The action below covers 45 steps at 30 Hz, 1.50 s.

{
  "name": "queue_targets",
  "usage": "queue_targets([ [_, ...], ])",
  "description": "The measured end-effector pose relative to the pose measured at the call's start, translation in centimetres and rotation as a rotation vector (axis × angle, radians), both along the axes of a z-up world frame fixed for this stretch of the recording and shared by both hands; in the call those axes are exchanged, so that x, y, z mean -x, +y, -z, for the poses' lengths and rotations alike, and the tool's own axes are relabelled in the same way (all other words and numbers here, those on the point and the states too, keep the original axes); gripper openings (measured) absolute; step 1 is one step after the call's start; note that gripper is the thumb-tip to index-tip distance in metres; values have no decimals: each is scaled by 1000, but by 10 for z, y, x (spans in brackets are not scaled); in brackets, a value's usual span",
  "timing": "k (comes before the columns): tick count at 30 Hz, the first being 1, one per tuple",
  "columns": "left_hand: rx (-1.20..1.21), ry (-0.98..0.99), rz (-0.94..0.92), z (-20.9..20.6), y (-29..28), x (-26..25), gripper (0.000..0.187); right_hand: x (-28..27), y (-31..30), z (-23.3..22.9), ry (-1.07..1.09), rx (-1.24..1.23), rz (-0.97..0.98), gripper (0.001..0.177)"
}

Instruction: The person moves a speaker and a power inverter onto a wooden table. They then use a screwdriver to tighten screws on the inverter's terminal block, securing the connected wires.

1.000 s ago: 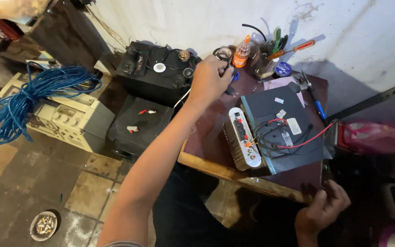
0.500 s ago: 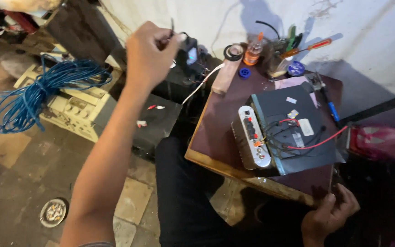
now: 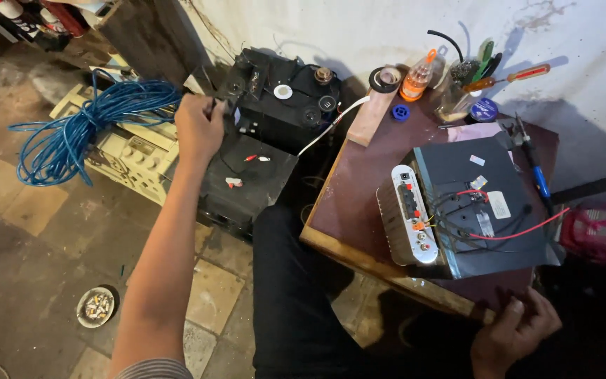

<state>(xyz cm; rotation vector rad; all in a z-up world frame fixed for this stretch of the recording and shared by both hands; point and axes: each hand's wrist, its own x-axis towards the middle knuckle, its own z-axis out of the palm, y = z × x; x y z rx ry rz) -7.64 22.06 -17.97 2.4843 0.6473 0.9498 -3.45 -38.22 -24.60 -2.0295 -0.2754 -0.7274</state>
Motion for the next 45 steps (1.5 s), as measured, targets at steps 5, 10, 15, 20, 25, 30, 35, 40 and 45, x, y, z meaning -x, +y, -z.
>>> queue_targets([
  [5, 63, 73, -54, 52, 3, 13, 33, -2, -3, 8, -41, 5, -8, 25],
  [10, -19, 160, 42, 130, 25, 13, 15, -5, -5, 13, -41, 59, 60, 24],
  [15, -124, 277, -132, 178, 20, 7, 21, -8, -9, 24, 54, -45, 37, 28],
  [20, 8, 393, -206, 178, 27, -1, 25, -7, -7, 13, 84, 16, 95, 32],
  [25, -70, 434, -268, 194, 43, 10, 34, -5, -7, 13, 123, -31, 87, 35],
  [30, 296, 781, -394, 170, 24, 17, 42, -7, -9, 19, 120, -24, 85, 30],
  [35, 108, 497, -382, 222, 54, 29, 53, -6, -8, 20, 159, -26, 85, 36],
  [40, 322, 440, -396, 261, 85, 21, 40, -10, -8, 15, 92, -36, 63, 21],
  [45, 318, 405, -339, 282, 92, 20, 35, -9, -5, 20, 86, 12, 91, 21],
])
